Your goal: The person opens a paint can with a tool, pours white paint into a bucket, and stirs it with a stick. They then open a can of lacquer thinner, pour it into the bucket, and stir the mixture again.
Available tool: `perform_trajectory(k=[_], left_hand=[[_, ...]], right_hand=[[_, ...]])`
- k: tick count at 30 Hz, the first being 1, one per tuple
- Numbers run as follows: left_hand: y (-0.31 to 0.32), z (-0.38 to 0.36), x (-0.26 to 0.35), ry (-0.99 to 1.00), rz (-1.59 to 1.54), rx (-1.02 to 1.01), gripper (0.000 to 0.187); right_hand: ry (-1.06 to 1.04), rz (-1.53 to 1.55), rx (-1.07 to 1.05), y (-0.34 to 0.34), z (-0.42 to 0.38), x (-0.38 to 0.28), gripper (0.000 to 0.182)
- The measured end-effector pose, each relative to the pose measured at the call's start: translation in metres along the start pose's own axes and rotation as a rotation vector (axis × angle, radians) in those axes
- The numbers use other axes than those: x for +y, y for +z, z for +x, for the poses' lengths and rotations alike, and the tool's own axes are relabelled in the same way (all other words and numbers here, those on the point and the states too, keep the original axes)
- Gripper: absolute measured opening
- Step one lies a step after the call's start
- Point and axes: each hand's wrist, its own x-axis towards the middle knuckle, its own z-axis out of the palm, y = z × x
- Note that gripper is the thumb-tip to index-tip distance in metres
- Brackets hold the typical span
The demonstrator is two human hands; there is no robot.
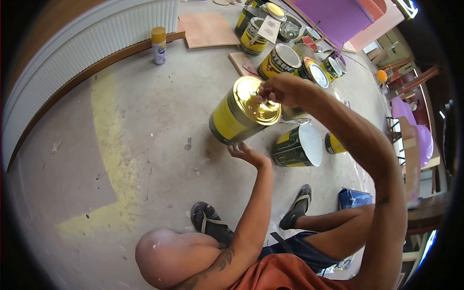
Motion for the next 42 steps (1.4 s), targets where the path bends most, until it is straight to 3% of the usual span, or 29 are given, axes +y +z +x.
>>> perform_trajectory(k=[3,8,11,15,20,23,29,33,36,42], left_hand=[[0.008,0.001,0.016,0.216,-0.064,-0.112,0.064],[0.029,-0.046,0.044,0.136,-0.093,-0.207,0.075],[0.034,-0.079,0.056,0.181,-0.066,-0.385,0.085],[0.035,-0.120,0.067,0.151,-0.035,-0.608,0.082],[0.016,-0.186,0.029,0.176,0.103,-0.727,0.080],[-0.004,-0.235,0.020,-0.091,0.021,-0.895,0.078],[-0.057,-0.297,-0.038,-0.340,0.156,-1.062,0.075],[-0.088,-0.307,-0.078,-0.583,0.276,-1.061,0.078],[-0.101,-0.296,-0.114,-0.750,0.326,-0.983,0.081],[-0.114,-0.270,-0.160,-0.746,0.396,-0.924,0.082]], right_hand=[[-0.061,0.073,-0.025,-0.006,-0.032,-0.018,0.014],[-0.244,0.161,0.005,-0.015,-0.090,-0.044,0.019],[-0.294,0.140,0.109,-0.034,-0.142,-0.051,0.017],[-0.419,0.141,0.165,-0.079,-0.201,-0.051,0.019],[-0.484,0.184,0.170,-0.145,-0.260,-0.021,0.027],[-0.490,0.265,0.185,-0.176,-0.294,0.008,0.037],[-0.446,0.307,0.263,-0.245,-0.314,0.082,0.050],[-0.394,0.371,0.240,-0.262,-0.301,0.138,0.026],[-0.323,0.433,0.367,-0.261,-0.275,0.179,0.031],[-0.204,0.490,0.304,-0.265,-0.226,0.209,0.030]])
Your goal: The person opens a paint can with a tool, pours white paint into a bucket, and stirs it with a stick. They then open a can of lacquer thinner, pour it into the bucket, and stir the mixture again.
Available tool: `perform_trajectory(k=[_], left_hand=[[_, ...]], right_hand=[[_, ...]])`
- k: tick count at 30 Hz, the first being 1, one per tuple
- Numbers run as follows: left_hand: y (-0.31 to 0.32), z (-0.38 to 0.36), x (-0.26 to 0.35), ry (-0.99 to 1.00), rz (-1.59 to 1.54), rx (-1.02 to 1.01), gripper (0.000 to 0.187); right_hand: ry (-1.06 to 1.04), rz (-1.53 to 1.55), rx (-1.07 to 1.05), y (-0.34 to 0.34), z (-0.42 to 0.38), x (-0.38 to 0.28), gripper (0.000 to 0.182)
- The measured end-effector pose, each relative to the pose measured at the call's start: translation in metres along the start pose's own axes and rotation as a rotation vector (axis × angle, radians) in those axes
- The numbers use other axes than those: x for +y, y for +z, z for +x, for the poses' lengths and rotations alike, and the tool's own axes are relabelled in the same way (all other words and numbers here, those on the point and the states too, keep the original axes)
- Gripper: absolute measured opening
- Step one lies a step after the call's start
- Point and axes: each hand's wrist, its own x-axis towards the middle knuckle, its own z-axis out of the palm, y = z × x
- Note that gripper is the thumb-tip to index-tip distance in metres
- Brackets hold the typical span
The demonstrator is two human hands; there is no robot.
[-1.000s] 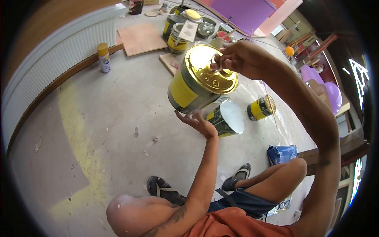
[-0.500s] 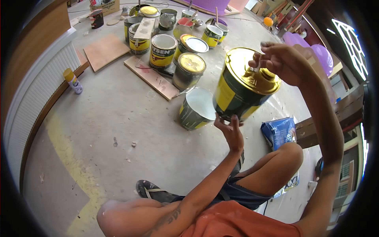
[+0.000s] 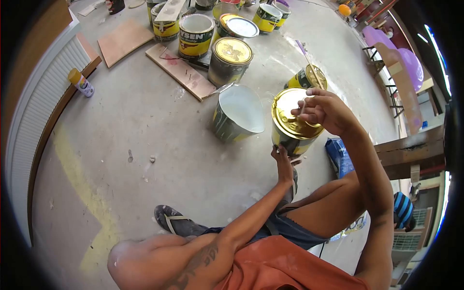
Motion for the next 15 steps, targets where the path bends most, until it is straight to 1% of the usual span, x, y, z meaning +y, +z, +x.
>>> perform_trajectory(k=[2,4,6,8,9,11,15], left_hand=[[-0.007,0.016,-0.007,-0.001,-0.082,-0.051,0.092],[-0.007,0.021,-0.012,0.002,-0.106,-0.057,0.092],[-0.008,0.029,-0.013,0.010,-0.136,-0.070,0.092],[-0.012,0.035,-0.014,-0.002,-0.147,-0.116,0.092],[-0.013,0.037,-0.018,-0.002,-0.147,-0.115,0.092],[-0.012,0.040,-0.027,-0.045,-0.177,-0.157,0.090],[0.004,0.026,-0.030,-0.080,-0.198,-0.148,0.087]], right_hand=[[0.006,-0.004,-0.047,0.002,0.015,0.003,0.032],[0.021,-0.034,-0.120,0.006,0.027,0.008,0.032],[0.034,-0.045,-0.131,0.009,0.034,0.008,0.031],[0.061,-0.119,-0.065,0.012,0.035,0.007,0.028],[0.063,-0.119,-0.067,0.013,0.035,0.008,0.028],[0.061,-0.113,-0.028,0.012,0.035,0.010,0.022],[0.061,-0.140,-0.045,0.010,0.030,0.013,0.021]])
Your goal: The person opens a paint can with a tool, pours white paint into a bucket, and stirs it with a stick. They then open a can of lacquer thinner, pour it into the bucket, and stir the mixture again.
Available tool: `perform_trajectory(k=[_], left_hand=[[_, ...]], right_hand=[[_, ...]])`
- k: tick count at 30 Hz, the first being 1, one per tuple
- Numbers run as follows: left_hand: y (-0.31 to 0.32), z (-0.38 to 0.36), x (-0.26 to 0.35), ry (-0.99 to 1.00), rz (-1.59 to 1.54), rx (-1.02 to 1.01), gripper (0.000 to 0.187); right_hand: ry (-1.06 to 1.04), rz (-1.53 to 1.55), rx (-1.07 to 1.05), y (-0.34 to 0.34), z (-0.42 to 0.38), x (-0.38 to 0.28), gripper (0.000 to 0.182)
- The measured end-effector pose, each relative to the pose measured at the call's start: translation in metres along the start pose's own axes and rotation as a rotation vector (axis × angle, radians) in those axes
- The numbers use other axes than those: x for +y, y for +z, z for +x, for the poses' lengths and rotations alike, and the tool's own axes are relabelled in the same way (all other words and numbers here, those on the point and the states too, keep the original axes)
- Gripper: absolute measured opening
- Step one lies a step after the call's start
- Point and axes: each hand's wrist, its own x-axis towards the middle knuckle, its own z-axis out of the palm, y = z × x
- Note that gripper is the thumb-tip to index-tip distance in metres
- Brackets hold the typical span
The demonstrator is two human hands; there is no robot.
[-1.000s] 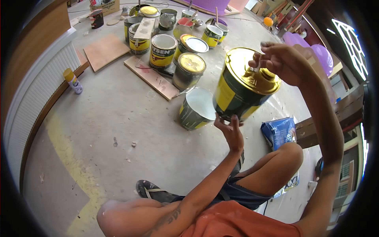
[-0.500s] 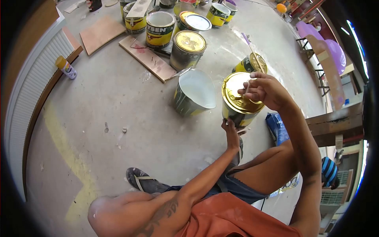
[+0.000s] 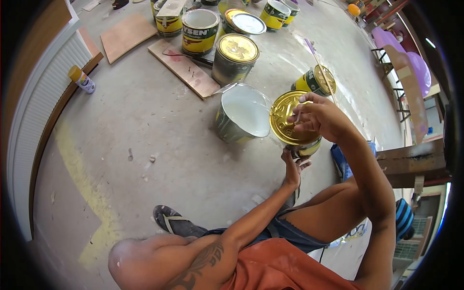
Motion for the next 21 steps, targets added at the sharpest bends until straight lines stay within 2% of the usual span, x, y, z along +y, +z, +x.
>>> perform_trajectory(k=[9,21], left_hand=[[0.007,-0.004,-0.021,-0.051,-0.103,-0.031,0.094],[0.030,-0.017,-0.019,-0.098,-0.235,-0.065,0.093]], right_hand=[[0.002,-0.015,-0.018,-0.006,-0.002,0.013,0.019],[-0.038,-0.047,-0.094,0.002,-0.004,0.017,0.022]])
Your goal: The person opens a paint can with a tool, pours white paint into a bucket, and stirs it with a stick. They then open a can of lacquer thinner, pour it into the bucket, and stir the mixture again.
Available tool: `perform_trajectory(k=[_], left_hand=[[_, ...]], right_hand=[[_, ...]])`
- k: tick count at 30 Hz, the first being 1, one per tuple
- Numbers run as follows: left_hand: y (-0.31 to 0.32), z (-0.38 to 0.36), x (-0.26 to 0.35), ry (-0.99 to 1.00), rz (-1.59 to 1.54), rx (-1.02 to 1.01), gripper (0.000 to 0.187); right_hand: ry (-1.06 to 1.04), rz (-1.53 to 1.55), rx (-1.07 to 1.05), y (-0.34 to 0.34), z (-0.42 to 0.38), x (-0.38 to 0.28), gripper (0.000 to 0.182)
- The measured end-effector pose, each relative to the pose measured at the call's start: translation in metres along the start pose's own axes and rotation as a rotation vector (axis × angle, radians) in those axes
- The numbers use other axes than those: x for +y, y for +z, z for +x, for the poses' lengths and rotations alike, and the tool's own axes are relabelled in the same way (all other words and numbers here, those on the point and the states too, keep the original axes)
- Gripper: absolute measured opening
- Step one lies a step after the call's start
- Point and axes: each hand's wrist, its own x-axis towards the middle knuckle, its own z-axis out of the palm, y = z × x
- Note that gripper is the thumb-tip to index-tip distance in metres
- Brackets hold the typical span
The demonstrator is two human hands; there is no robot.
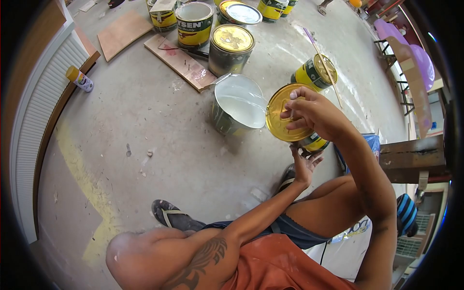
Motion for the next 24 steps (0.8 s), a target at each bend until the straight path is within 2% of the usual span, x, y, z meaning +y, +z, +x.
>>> perform_trajectory(k=[16,24], left_hand=[[0.014,-0.005,-0.007,-0.058,-0.139,0.031,0.090],[0.021,-0.004,-0.008,-0.046,-0.192,-0.005,0.092]], right_hand=[[0.016,-0.060,-0.028,0.007,0.001,-0.003,0.025],[0.000,-0.126,-0.030,0.014,0.006,-0.007,0.033]])
